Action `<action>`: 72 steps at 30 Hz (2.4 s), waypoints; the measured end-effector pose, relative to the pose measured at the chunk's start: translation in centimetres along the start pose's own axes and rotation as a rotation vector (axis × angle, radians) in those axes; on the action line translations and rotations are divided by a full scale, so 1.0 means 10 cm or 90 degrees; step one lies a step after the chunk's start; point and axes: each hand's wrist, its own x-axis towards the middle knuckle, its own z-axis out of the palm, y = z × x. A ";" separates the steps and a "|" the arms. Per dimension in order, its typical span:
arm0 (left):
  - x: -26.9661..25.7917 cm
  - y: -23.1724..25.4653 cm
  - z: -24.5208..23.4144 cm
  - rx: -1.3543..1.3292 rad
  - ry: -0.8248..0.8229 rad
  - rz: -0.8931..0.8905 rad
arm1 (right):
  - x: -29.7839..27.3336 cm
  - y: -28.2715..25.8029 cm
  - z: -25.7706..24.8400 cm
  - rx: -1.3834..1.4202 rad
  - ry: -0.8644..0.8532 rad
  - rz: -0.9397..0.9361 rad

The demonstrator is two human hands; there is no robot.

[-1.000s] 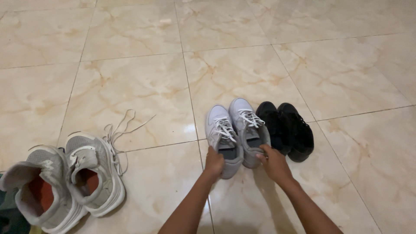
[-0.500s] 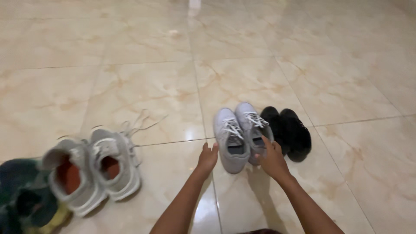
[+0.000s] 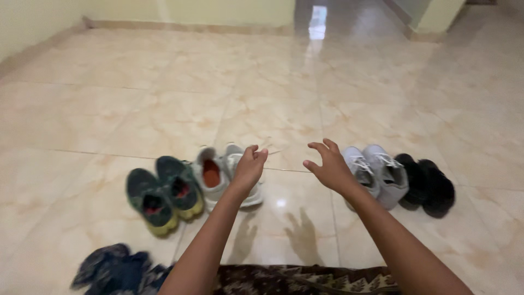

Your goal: The person sits on the floor and laces a white sneaker, then moves to a second white sneaker and laces it. The person threads the laces through the eyelets and ties them into a bow.

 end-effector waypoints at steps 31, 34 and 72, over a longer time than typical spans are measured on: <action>-0.52 0.29 -1.34 -0.069 0.061 0.080 | -0.13 -1.20 0.05 -0.027 0.058 -0.114; -0.40 0.20 -1.24 -0.044 0.060 0.029 | -0.02 -1.03 0.11 -0.029 0.038 -0.119; -0.09 -2.38 0.22 0.201 0.057 -0.075 | -0.22 0.30 1.84 -0.033 -0.617 -0.037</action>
